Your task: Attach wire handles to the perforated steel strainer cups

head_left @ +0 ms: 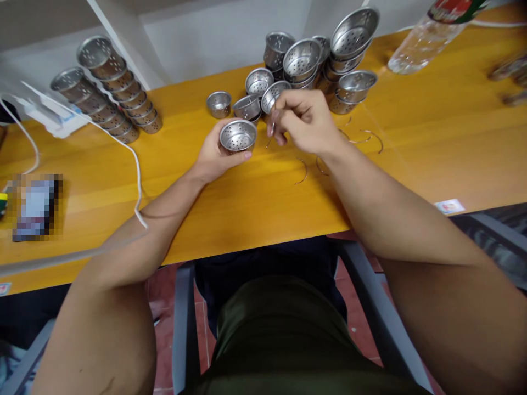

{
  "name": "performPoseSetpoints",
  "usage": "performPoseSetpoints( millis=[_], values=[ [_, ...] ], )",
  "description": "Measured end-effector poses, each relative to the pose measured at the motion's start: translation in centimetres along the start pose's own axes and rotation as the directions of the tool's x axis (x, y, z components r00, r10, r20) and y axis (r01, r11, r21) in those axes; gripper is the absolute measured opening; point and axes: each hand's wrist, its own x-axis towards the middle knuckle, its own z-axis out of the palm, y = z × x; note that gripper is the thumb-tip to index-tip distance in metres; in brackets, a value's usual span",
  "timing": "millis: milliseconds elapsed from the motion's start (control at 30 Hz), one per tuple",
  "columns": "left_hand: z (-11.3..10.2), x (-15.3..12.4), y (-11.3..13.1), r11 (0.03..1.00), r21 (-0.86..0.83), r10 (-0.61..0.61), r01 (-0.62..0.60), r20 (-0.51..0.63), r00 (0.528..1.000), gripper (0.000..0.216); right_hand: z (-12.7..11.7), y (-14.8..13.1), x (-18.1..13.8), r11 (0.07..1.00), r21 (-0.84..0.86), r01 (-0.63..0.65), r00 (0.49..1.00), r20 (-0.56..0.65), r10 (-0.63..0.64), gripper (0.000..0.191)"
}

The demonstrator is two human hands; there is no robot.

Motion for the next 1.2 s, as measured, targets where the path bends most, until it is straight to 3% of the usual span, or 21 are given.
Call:
performPoseSetpoints(
  millis=[100, 233, 400, 500, 633, 800, 1000, 1200],
  values=[
    [0.0, 0.1, -0.8, 0.998, 0.052, 0.048, -0.046, -0.032, 0.998, 0.126, 0.3, -0.5, -0.1, 0.994, -0.102, -0.049, 0.999, -0.012, 0.048, 0.046],
    [-0.4, 0.1, -1.9, 0.994, 0.082, 0.077, -0.076, -0.014, 0.997, 0.125, 0.3, -1.8, -0.2, 0.959, -0.243, -0.144, 0.990, -0.044, 0.137, 0.079],
    [-0.2, -0.1, -0.4, 0.998, 0.066, -0.012, 0.011, 0.020, 1.000, 0.124, 0.2, -1.9, 0.1, 0.962, -0.199, -0.185, 0.980, -0.106, 0.167, 0.103],
    [0.2, -0.2, 0.4, 0.995, 0.099, -0.027, 0.027, -0.004, 1.000, 0.114, 0.3, -1.7, 0.0, 0.973, -0.170, -0.158, 0.985, -0.092, 0.144, 0.103],
    [0.3, -0.1, 0.1, 0.989, 0.150, 0.010, -0.006, -0.025, 1.000, 0.113, 0.3, -1.8, -0.2, 0.986, -0.125, -0.114, 0.991, -0.084, 0.104, 0.089],
    [0.0, 0.0, -0.5, 0.988, 0.140, 0.059, -0.059, 0.007, 0.998, 0.119, 0.1, -1.6, -0.3, 0.957, -0.209, -0.203, 0.978, -0.083, 0.190, 0.087],
    [-0.3, -0.3, 0.2, 0.995, 0.098, -0.001, 0.002, -0.007, 1.000, 0.089, 0.6, -1.7, -0.3, 0.949, -0.247, -0.196, 0.980, -0.026, 0.195, 0.077],
    [0.4, 0.1, 0.5, 0.998, 0.059, 0.024, -0.026, 0.043, 0.999, 0.120, 1.9, -2.5, -0.2, 0.923, -0.255, -0.287, 0.952, 0.027, 0.304, 0.082]
  ],
)
